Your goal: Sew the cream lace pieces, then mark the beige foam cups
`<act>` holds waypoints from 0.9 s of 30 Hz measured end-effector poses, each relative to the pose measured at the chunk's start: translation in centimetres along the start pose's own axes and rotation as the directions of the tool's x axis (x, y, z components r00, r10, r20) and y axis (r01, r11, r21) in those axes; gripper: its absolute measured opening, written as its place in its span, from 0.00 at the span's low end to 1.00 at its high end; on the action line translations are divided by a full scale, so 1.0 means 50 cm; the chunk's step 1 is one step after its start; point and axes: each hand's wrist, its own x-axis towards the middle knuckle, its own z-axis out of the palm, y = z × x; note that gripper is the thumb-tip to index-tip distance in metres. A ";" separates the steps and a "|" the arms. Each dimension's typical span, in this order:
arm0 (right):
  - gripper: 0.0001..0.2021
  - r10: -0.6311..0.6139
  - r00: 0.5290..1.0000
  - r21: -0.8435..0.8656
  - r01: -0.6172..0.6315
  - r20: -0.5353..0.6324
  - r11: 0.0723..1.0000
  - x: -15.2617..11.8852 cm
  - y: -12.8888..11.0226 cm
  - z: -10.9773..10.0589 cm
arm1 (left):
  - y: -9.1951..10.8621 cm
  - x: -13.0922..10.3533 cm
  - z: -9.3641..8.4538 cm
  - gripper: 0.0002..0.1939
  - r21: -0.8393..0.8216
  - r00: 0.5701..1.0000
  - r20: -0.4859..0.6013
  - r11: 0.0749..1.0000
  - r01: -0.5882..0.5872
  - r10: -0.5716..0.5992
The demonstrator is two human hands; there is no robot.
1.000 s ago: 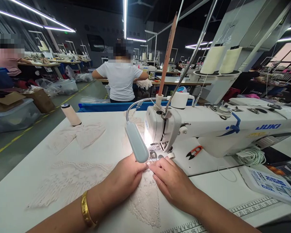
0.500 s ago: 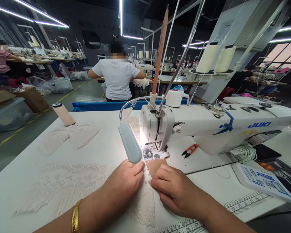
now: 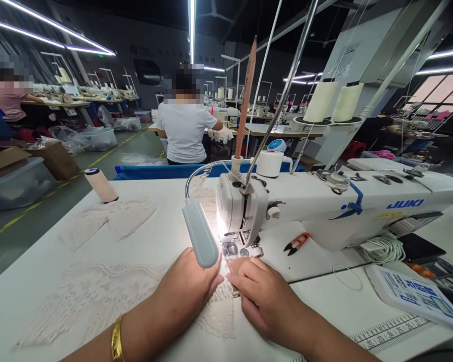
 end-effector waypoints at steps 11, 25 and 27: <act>0.18 0.084 0.996 -0.017 -0.084 0.033 0.996 0.006 0.004 0.004 | -0.009 0.013 0.005 0.07 -0.076 0.993 -0.118 0.997 -0.030 0.021; 0.20 0.045 0.999 -0.054 -0.045 -0.009 0.998 -0.001 0.004 0.011 | -0.001 0.010 0.011 0.10 -0.073 0.992 -0.104 0.995 -0.075 0.067; 0.20 0.037 0.999 -0.054 -0.038 -0.014 0.998 -0.001 0.004 0.012 | -0.002 0.011 0.010 0.11 -0.072 0.993 -0.093 0.994 -0.077 0.070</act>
